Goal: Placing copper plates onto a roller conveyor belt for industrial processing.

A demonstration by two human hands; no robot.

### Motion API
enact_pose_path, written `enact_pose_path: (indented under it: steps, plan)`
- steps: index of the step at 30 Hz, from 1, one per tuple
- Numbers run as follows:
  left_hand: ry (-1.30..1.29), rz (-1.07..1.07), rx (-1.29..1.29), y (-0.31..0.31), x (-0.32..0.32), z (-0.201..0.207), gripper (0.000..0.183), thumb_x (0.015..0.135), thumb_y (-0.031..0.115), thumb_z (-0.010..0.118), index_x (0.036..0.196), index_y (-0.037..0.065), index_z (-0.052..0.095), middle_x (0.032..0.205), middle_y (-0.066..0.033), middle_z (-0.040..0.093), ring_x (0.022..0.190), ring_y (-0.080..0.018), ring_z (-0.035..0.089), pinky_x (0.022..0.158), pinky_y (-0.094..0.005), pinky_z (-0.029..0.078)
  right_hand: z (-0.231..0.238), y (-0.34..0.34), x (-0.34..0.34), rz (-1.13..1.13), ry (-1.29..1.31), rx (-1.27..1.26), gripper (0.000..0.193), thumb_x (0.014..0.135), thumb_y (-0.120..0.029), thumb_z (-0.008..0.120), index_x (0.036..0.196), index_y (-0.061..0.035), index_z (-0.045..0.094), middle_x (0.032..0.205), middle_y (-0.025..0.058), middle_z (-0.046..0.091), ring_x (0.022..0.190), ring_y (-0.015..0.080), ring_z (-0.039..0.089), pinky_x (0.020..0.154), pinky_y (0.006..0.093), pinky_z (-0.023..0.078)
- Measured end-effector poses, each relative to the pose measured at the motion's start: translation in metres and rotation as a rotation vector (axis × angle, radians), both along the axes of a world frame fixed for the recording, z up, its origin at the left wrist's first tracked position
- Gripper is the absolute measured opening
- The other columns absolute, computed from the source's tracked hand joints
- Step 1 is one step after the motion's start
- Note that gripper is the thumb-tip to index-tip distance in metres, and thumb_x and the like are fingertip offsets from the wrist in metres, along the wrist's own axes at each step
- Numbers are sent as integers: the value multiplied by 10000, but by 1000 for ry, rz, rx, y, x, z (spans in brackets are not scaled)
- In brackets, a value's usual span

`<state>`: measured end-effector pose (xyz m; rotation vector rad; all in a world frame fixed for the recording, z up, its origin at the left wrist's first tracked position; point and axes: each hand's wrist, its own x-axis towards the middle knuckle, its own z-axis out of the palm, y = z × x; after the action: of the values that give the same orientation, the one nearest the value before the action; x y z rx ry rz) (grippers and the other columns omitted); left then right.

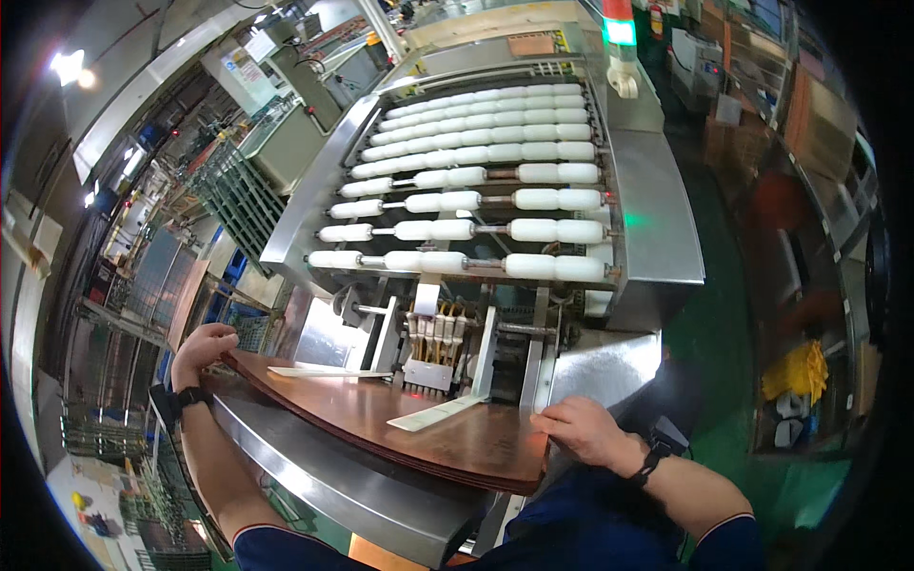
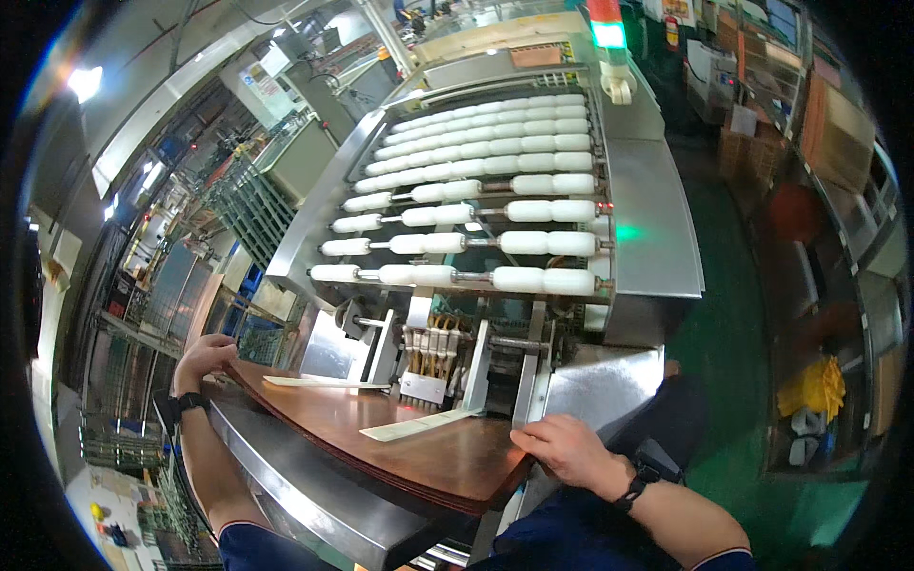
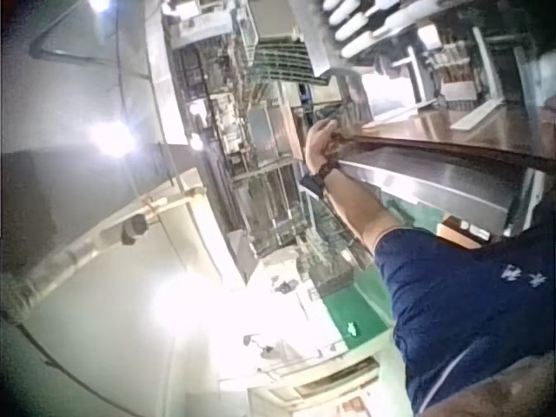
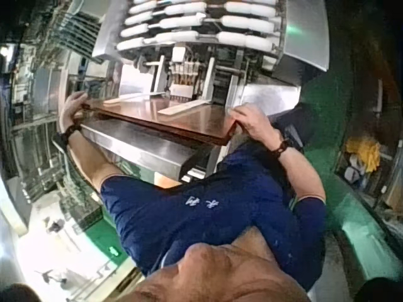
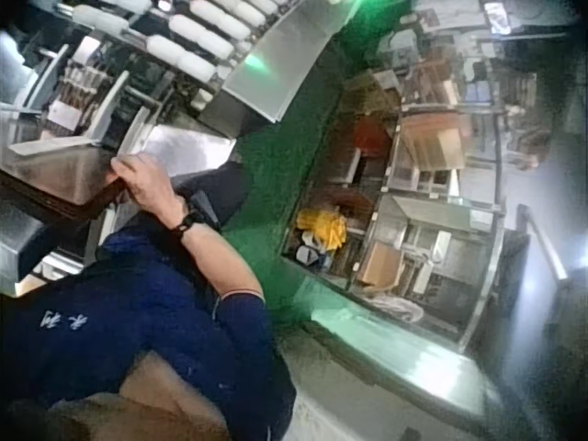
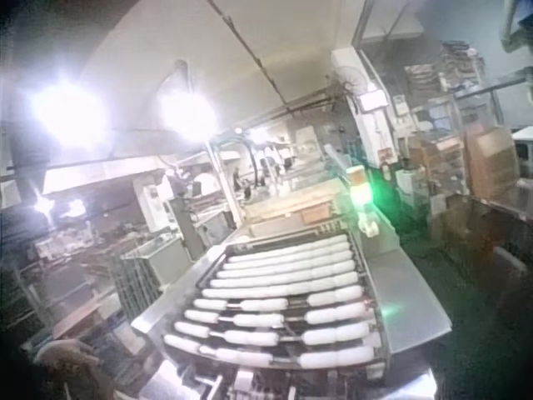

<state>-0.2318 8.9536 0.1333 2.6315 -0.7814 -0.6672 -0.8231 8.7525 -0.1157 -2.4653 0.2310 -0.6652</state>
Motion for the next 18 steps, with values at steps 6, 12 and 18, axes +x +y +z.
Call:
enact_pose_path:
  steps: [6,12,18]
  plan:
    - [-28,13,34,-8,-7,3,411,901,198,700,1250,-14,651,990,-77,701,844,-170,677,713,-307,553,-2,0,-4,-6,-66,28,443,763,-50,684,1202,-83,640,1032,73,666,926,286,628,782,397,510]
    - [66,58,-54,3,-6,3,429,916,184,687,1282,-30,619,971,-81,694,802,-168,676,705,-305,556,-11,2,-4,2,-110,30,401,782,-57,669,1182,-66,648,1029,78,670,921,281,636,784,393,512]
    - [101,80,-69,10,-13,6,447,950,256,661,1314,4,598,950,-62,690,780,-140,672,662,-281,537,-10,6,-2,-22,-116,26,391,781,-67,678,1172,-73,656,1025,71,679,925,278,639,791,385,516]
